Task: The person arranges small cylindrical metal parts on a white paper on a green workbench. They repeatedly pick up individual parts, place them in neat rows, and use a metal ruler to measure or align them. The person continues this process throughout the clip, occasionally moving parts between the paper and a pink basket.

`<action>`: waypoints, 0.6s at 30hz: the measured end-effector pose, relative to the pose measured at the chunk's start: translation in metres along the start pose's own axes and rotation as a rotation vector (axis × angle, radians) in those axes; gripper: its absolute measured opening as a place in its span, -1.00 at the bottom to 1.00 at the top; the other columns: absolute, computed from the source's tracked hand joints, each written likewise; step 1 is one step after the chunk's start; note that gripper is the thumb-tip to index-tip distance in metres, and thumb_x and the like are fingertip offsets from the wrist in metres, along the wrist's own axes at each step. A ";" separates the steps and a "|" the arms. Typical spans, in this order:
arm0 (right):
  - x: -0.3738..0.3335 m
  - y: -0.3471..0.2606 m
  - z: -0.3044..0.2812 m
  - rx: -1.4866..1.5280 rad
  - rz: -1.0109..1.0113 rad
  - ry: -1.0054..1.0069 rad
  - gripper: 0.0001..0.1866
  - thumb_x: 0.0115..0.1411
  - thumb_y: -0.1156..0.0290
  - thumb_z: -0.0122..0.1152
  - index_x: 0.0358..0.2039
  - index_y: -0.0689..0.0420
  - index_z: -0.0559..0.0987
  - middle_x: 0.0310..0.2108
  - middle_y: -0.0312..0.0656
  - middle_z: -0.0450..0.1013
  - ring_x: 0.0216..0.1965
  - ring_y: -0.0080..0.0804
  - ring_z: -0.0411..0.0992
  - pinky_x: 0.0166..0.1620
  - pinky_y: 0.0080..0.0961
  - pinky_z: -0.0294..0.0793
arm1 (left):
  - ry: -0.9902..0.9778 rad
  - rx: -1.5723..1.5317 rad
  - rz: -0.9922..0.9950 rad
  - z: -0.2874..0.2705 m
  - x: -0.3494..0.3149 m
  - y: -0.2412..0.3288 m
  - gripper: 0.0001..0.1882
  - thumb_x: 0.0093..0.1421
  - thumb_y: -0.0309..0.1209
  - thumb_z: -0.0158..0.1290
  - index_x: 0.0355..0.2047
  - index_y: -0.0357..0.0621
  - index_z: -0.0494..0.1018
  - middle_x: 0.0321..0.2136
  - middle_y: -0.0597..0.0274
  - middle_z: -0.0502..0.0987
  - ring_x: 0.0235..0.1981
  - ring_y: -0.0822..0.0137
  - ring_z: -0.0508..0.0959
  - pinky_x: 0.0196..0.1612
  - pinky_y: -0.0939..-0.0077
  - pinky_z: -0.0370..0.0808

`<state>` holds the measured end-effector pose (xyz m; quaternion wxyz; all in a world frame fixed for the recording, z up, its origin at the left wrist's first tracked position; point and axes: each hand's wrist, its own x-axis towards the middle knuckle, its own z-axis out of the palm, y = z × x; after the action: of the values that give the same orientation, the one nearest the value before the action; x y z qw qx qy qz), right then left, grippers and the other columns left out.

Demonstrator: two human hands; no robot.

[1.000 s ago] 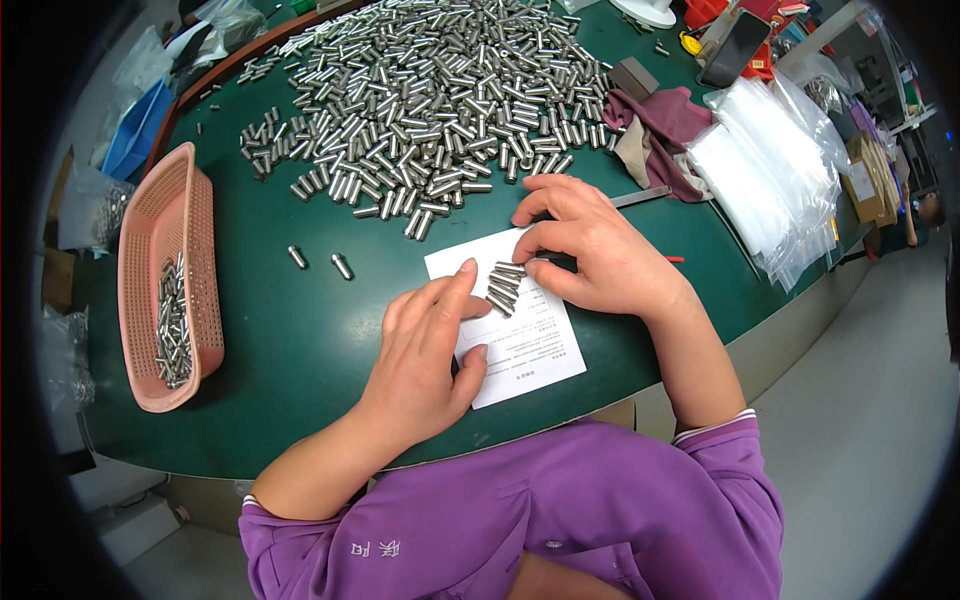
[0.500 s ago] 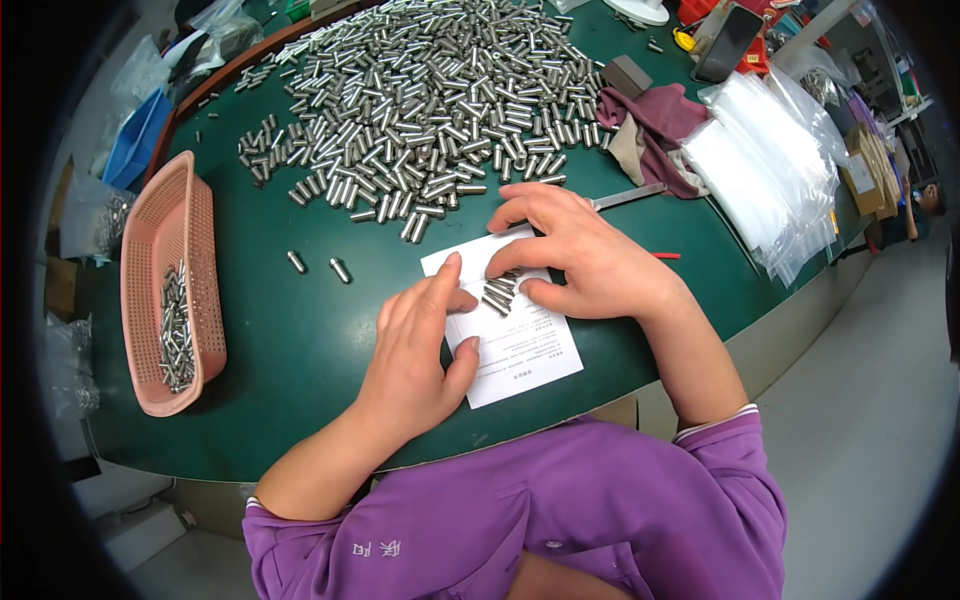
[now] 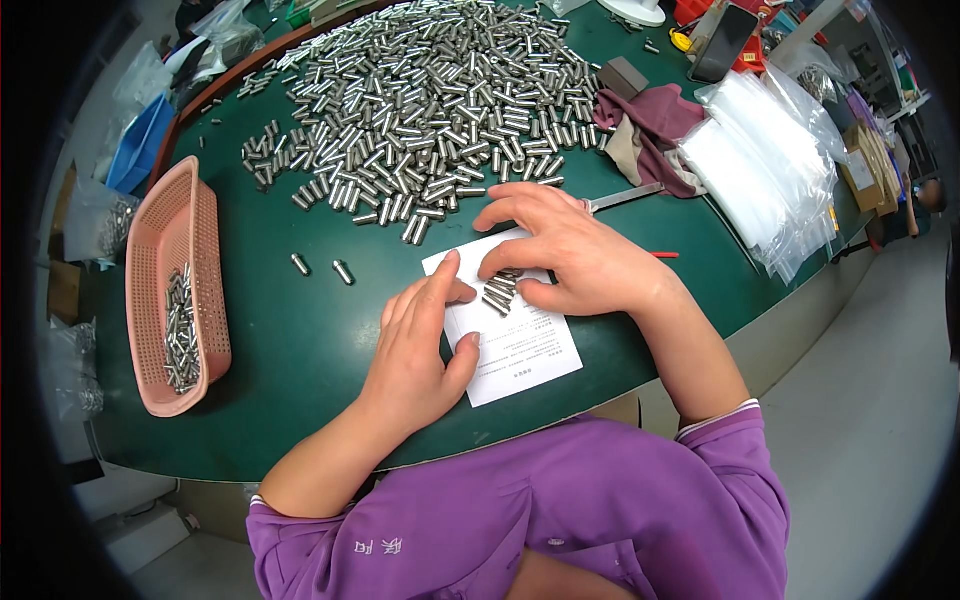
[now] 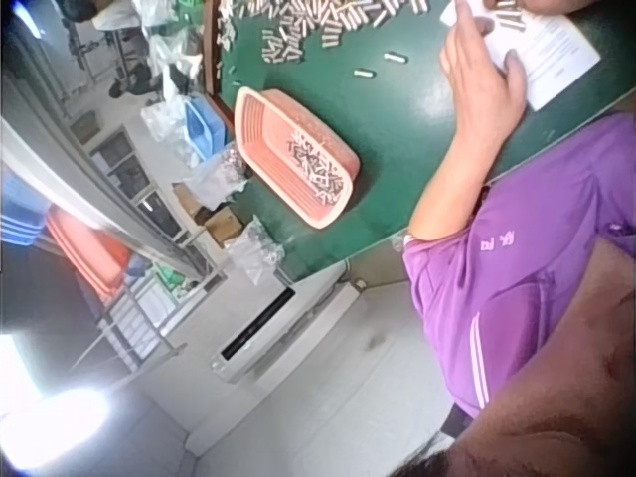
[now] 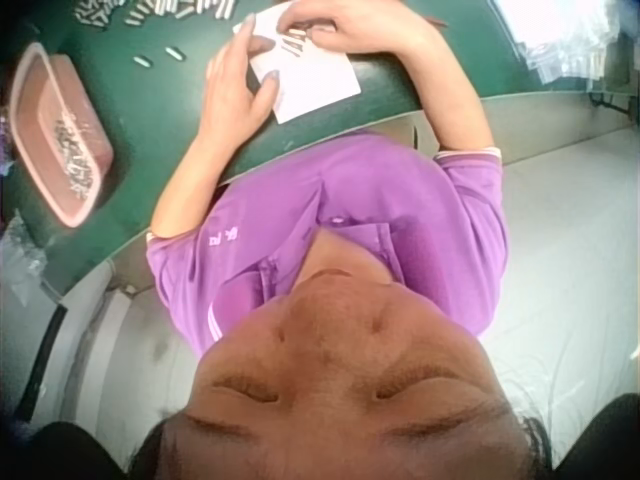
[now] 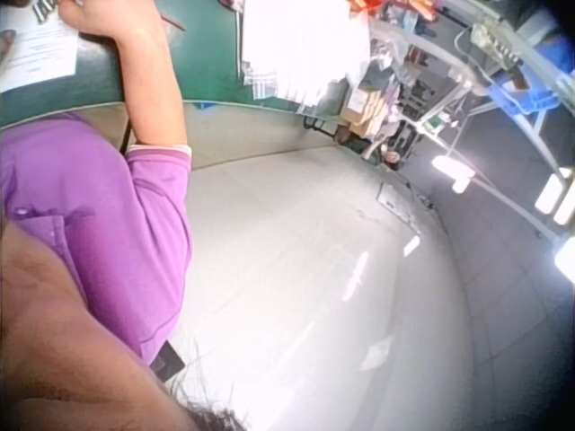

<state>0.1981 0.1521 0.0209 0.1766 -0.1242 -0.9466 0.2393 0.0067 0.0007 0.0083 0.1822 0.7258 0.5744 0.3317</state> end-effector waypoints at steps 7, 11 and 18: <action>0.001 0.000 -0.003 0.043 -0.006 0.002 -0.65 -0.12 0.53 0.26 -0.23 -0.02 0.58 0.05 -0.26 0.36 0.30 -0.09 0.15 0.22 -0.06 0.22 | 0.004 -0.002 -0.006 0.001 0.001 0.000 -0.19 0.02 -0.56 0.15 0.30 -0.30 0.09 -0.11 0.09 0.49 0.02 0.09 0.45 0.14 0.18 0.25; 0.003 -0.005 -0.008 0.097 -0.041 0.041 -0.63 -0.14 0.55 0.29 -0.23 0.01 0.58 0.03 -0.26 0.38 0.29 -0.07 0.16 0.24 -0.07 0.22 | 0.045 -0.071 0.011 0.001 0.003 -0.004 -0.29 0.05 -0.57 0.15 0.24 -0.30 0.20 -0.09 0.04 0.48 -0.03 0.12 0.49 0.06 0.23 0.36; 0.007 -0.016 0.000 0.262 -0.194 0.062 -0.59 -0.13 0.59 0.29 -0.19 0.02 0.60 0.02 -0.22 0.39 0.27 -0.01 0.20 0.25 -0.11 0.22 | -0.076 -0.959 -0.446 0.004 0.003 -0.007 -0.69 0.27 -0.55 0.07 0.02 -0.31 0.38 -0.19 0.20 0.56 -0.23 0.48 0.58 -0.13 0.60 0.55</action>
<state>0.1896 0.1409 0.0308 0.2427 -0.0157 -0.9089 0.3388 0.0049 0.0063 0.0019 0.5806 0.4326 0.4915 0.4839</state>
